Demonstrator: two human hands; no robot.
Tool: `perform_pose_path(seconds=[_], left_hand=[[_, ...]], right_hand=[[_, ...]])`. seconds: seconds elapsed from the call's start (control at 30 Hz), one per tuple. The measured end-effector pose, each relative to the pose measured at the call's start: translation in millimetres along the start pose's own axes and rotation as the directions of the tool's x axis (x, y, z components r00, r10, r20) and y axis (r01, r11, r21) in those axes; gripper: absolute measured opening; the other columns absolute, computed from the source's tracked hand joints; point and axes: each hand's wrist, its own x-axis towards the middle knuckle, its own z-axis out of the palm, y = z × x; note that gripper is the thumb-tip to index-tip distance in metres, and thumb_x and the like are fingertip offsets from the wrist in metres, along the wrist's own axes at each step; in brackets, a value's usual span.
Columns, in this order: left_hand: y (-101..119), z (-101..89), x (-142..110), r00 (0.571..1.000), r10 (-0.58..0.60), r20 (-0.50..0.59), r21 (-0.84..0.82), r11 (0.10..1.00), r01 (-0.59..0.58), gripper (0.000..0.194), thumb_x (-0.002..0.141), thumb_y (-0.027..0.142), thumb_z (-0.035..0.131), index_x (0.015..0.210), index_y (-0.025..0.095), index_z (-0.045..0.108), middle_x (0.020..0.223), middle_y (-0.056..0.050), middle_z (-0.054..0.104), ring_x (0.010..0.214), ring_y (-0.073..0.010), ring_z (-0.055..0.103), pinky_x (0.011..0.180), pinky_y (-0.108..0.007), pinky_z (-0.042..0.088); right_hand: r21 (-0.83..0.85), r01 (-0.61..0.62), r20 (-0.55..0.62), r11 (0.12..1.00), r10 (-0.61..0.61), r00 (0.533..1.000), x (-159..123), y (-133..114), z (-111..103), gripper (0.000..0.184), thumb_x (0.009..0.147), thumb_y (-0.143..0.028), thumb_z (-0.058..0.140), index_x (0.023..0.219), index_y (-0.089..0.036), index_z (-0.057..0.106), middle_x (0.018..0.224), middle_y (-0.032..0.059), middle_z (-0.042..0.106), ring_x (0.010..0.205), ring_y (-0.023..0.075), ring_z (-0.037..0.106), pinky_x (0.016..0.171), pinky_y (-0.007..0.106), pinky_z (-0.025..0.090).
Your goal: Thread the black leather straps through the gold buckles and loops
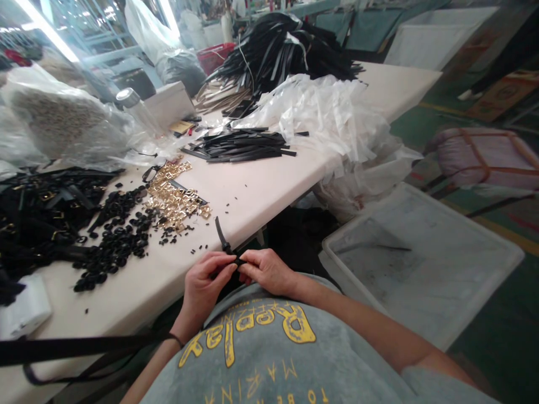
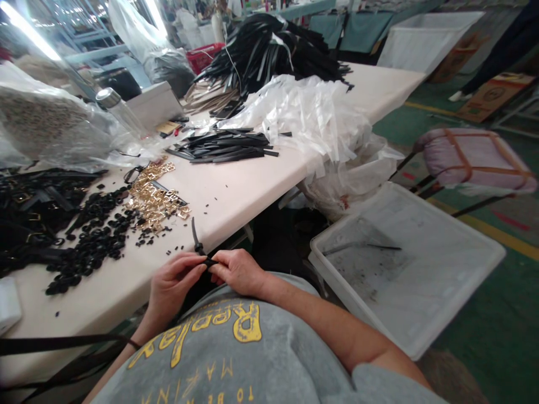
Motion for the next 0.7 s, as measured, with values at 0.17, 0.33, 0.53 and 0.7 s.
perform_pose_path(seconds=[0.17,0.33,0.53,0.7], left_hand=[[-0.4,1.1,-0.5,0.999,0.036,0.008,0.073,0.997,-0.036,0.011,0.077,0.026,0.072,0.086,0.024,0.079,0.081,-0.003,0.067,0.068,-0.0148,0.061,0.061,-0.024,0.048],[2.1,5.6,-2.2,0.998,0.011,0.069,0.054,0.998,-0.015,0.009,0.074,0.025,0.074,0.082,0.024,0.079,0.072,-0.002,0.066,0.061,-0.0147,0.059,0.056,-0.024,0.046],[4.8,5.5,0.7,0.995,0.025,0.093,0.086,0.996,-0.033,0.012,0.074,0.023,0.073,0.083,0.025,0.080,0.071,-0.002,0.067,0.063,-0.0158,0.061,0.059,-0.025,0.048],[0.1,5.7,-2.5,0.985,-0.086,0.152,-0.133,0.985,0.107,0.017,0.077,0.027,0.071,0.092,0.021,0.077,0.083,-0.005,0.072,0.076,-0.0181,0.066,0.071,-0.028,0.054]], right_hand=[[0.016,-0.007,0.036,1.000,0.007,0.999,2.1,2.7,4.2,0.019,0.087,-0.010,0.047,0.092,-0.015,0.065,0.077,0.0006,0.068,0.069,0.0118,0.066,0.065,0.021,0.052],[-0.095,0.100,0.014,0.990,-0.099,0.995,2.3,0.1,5.1,0.031,0.080,-0.002,0.045,0.098,-0.015,0.066,0.085,0.0009,0.067,0.079,0.0130,0.064,0.073,0.022,0.049],[-0.098,0.138,0.019,0.986,-0.137,0.990,0.2,-3.7,2.7,0.025,0.081,-0.009,0.053,0.102,-0.015,0.064,0.087,0.0002,0.066,0.077,0.0129,0.059,0.069,0.022,0.047],[0.120,0.077,-0.055,0.990,-0.070,0.996,0.6,-4.2,-0.2,0.021,0.089,-0.031,0.057,0.096,-0.014,0.065,0.080,0.0013,0.065,0.070,0.0125,0.060,0.065,0.023,0.050]])
